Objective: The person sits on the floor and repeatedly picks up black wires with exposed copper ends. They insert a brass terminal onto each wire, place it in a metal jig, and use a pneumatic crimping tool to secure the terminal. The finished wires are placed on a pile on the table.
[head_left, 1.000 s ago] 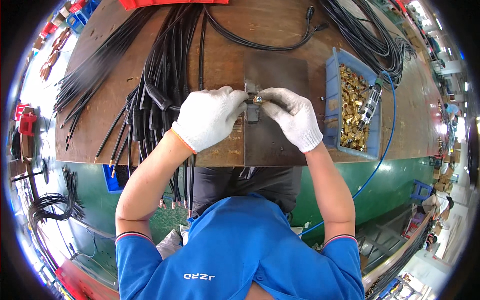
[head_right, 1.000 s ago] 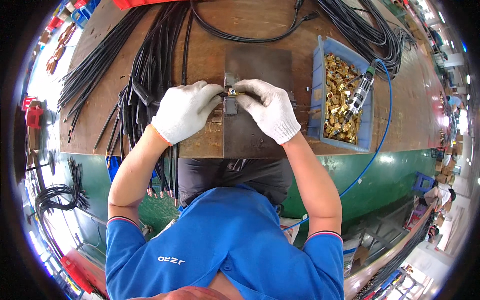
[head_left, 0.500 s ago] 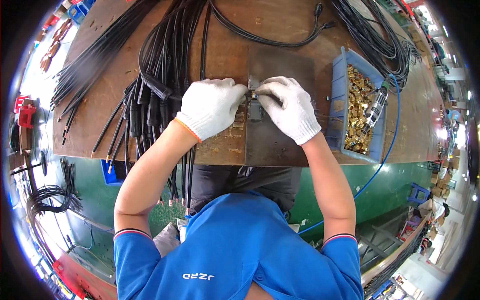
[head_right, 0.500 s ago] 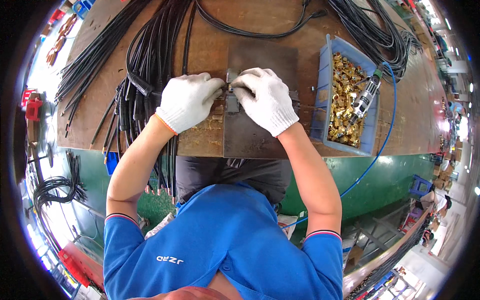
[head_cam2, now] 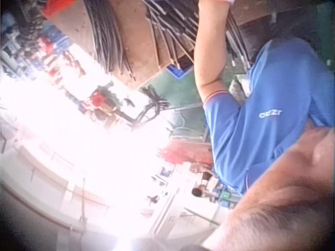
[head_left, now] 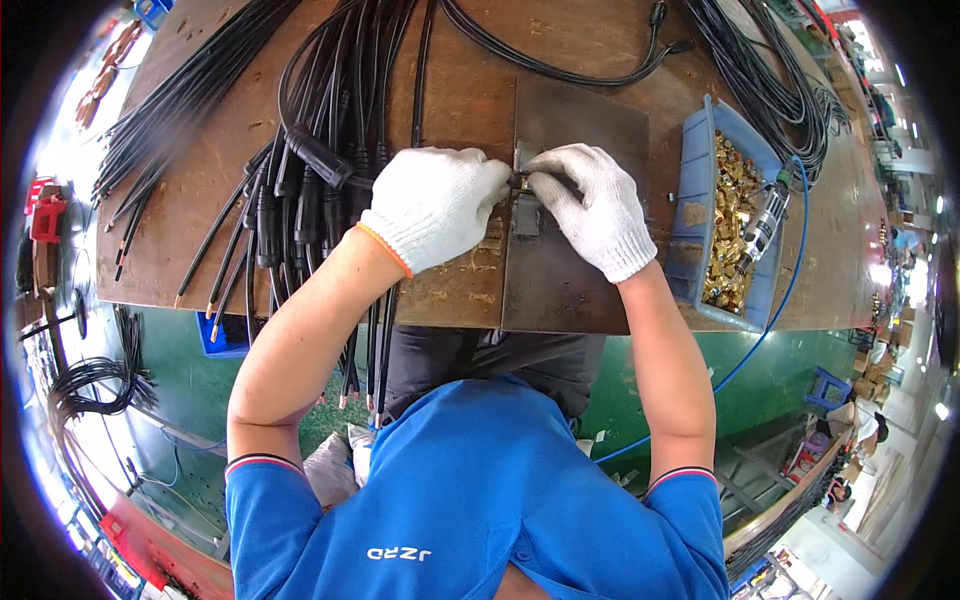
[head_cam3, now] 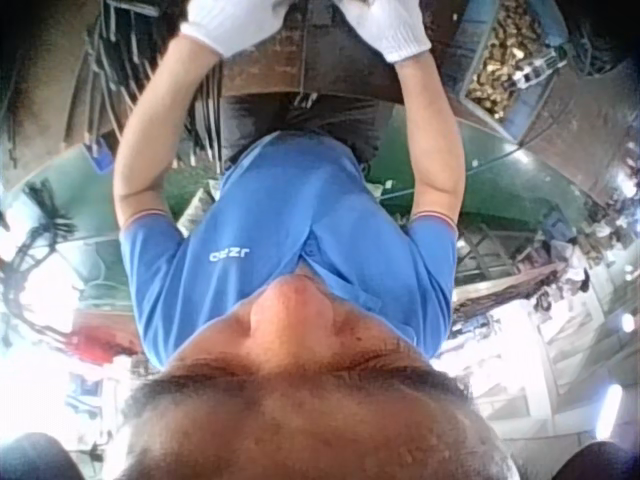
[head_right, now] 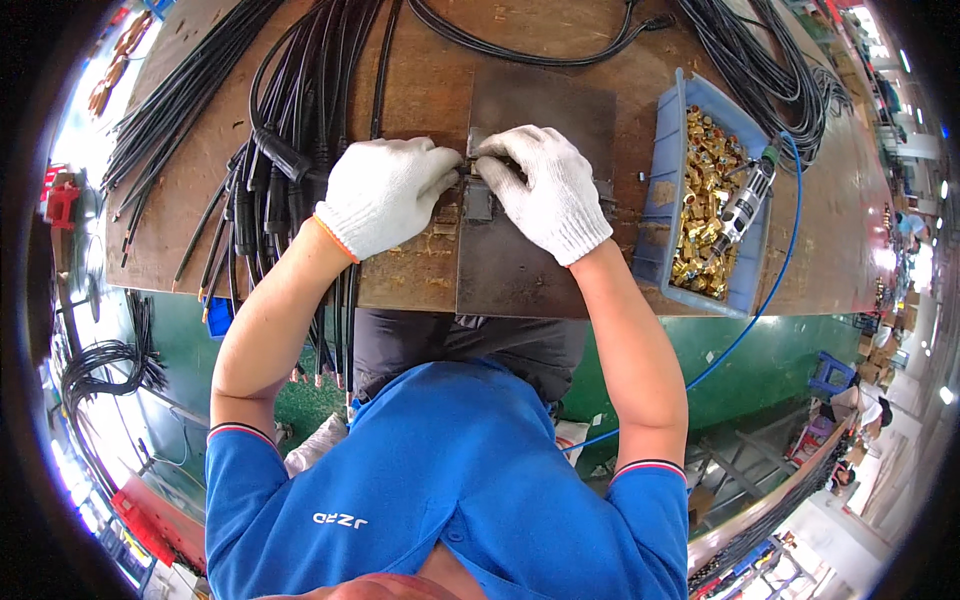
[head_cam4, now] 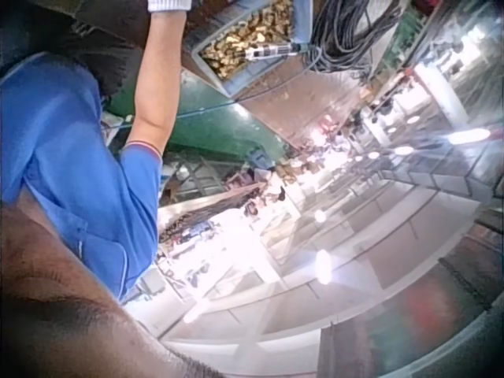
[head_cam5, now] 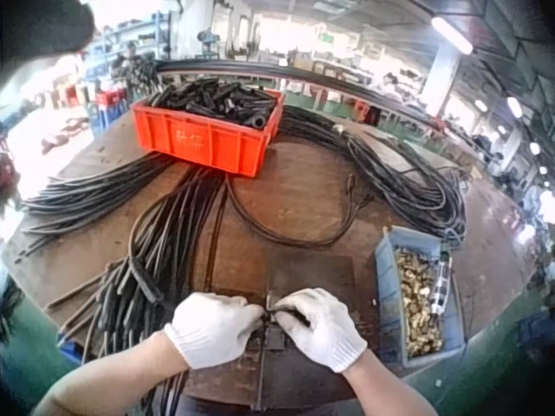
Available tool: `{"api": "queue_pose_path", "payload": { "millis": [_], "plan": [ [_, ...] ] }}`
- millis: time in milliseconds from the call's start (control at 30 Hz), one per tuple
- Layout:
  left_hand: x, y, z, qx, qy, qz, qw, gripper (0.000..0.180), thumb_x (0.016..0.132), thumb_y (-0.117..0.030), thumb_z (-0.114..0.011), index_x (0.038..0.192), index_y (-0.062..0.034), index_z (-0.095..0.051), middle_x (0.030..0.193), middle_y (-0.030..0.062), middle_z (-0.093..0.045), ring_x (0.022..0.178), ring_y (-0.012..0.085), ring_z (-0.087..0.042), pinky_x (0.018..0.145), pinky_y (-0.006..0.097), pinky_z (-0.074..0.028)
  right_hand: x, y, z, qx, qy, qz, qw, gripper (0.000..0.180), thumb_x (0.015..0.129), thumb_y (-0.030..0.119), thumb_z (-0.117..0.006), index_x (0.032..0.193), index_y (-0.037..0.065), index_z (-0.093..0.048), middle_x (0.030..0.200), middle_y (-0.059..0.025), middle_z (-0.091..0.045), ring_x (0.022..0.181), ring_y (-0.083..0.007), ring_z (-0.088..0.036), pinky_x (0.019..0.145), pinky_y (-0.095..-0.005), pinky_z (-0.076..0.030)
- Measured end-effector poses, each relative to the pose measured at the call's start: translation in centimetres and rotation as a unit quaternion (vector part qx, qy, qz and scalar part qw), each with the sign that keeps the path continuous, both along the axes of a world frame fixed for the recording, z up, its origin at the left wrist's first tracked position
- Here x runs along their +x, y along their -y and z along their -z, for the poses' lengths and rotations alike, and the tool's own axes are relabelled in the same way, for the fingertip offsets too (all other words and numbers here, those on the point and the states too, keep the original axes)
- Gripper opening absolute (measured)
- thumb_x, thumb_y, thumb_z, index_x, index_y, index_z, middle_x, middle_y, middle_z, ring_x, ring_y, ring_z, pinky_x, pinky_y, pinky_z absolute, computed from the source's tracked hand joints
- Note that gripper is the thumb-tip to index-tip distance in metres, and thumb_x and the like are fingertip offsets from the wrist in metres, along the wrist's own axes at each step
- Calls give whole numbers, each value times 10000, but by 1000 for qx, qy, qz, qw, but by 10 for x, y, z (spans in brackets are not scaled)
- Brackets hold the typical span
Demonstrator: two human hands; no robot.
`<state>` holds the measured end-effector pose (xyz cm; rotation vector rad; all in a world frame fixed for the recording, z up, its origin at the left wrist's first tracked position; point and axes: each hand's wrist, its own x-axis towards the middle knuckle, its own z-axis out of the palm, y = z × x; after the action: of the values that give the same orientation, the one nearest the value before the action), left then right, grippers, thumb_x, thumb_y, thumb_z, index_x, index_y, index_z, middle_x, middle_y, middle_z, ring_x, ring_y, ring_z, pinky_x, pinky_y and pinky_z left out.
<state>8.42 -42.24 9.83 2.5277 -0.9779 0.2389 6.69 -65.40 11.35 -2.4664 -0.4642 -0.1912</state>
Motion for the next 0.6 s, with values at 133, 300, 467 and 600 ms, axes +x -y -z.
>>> {"api": "queue_pose_path", "payload": {
  "millis": [133,300,467,600],
  "plan": [
    [1,0,0,-5,13,2,1000,160,947,-243,-717,1051,-127,-753,822,98,-696,752,322,-725,670,447,-577,1,-2,-1,-1,-1,14,1000,144,915,214,-783,1016,112,-799,1026,-93,-776,1003,-328,-733,888,-443,-583],
    [-1,-2,0,-8,20,-4,1000,178,950,-253,-713,1075,-136,-764,832,98,-696,744,328,-724,666,447,-579,2,-5,1,2,2,14,1000,133,914,208,-780,1001,108,-794,1013,-93,-774,978,-331,-736,874,-443,-586],
    [1,-1,1,9,27,3,1000,179,947,-252,-713,1080,-146,-767,837,97,-696,765,334,-725,678,449,-579,1,-5,-1,-6,-4,17,1000,142,944,213,-758,1023,99,-791,1021,-108,-773,973,-330,-741,864,-436,-587],
    [0,-3,2,-4,28,1,1000,166,935,-234,-714,1063,-141,-765,830,99,-689,769,339,-718,690,455,-576,-17,12,-44,74,-47,59,994,197,995,213,-717,1111,74,-792,1092,-161,-779,1023,-338,-749,912,-399,-582]
  ]
}}
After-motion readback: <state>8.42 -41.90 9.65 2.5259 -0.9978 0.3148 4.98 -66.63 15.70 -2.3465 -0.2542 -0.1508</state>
